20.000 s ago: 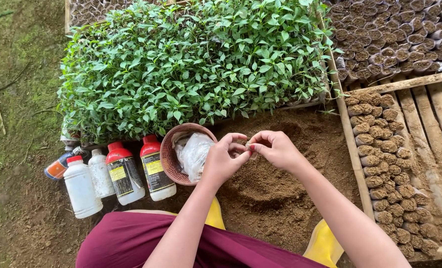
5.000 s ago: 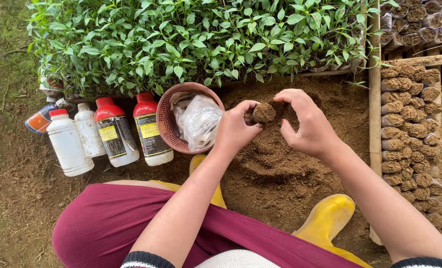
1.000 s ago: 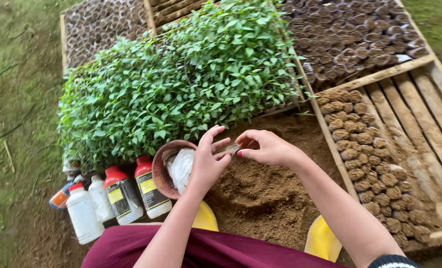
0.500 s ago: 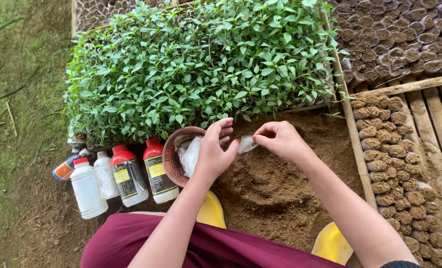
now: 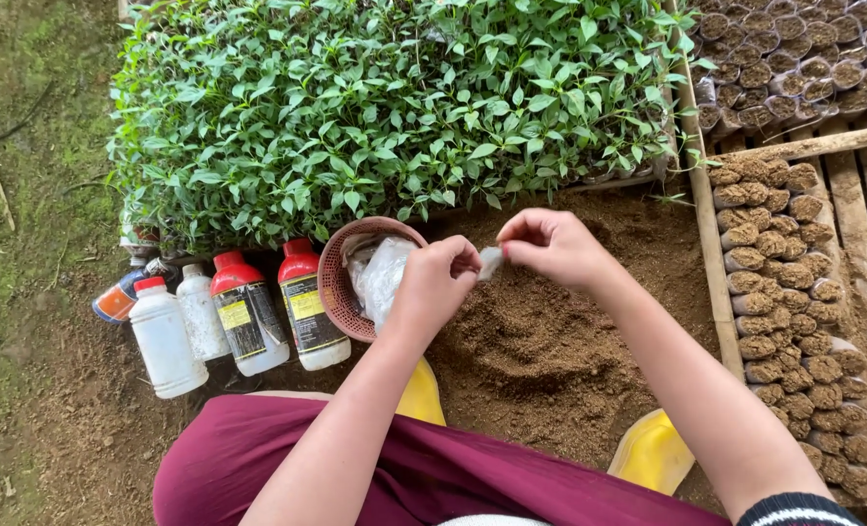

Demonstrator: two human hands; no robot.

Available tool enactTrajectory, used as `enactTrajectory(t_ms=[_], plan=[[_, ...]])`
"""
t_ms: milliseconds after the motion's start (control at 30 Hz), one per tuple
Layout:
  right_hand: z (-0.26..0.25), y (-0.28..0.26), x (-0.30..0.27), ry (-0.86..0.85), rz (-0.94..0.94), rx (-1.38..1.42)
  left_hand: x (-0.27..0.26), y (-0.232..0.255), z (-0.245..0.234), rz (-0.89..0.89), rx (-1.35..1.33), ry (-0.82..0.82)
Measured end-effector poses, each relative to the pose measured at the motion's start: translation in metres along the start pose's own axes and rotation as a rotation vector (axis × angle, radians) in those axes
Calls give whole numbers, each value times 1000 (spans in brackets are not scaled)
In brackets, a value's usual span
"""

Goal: Manually forming small soil pots from loose soil and arranging them in a wooden tray for seedlings.

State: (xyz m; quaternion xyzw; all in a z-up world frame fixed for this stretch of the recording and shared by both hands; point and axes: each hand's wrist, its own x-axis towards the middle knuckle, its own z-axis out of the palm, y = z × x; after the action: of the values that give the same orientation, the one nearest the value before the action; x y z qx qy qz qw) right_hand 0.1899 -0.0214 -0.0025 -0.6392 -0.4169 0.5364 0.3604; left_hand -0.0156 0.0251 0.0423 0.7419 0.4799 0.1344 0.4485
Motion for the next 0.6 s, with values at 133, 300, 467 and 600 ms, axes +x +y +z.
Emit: enactTrajectory(t_ms=[133, 300, 467, 600], plan=[[13, 97, 43, 202, -208, -278, -1, -2, -3, 61, 106, 60], [78, 134, 35, 112, -340, -889, -3, -6, 0, 119, 160, 48], [107, 204, 13, 129, -334, -1002, -3, -13, 4, 85, 260, -4], [93, 257, 23, 85, -274, -795, -1, -25, 16, 54, 368, -62]])
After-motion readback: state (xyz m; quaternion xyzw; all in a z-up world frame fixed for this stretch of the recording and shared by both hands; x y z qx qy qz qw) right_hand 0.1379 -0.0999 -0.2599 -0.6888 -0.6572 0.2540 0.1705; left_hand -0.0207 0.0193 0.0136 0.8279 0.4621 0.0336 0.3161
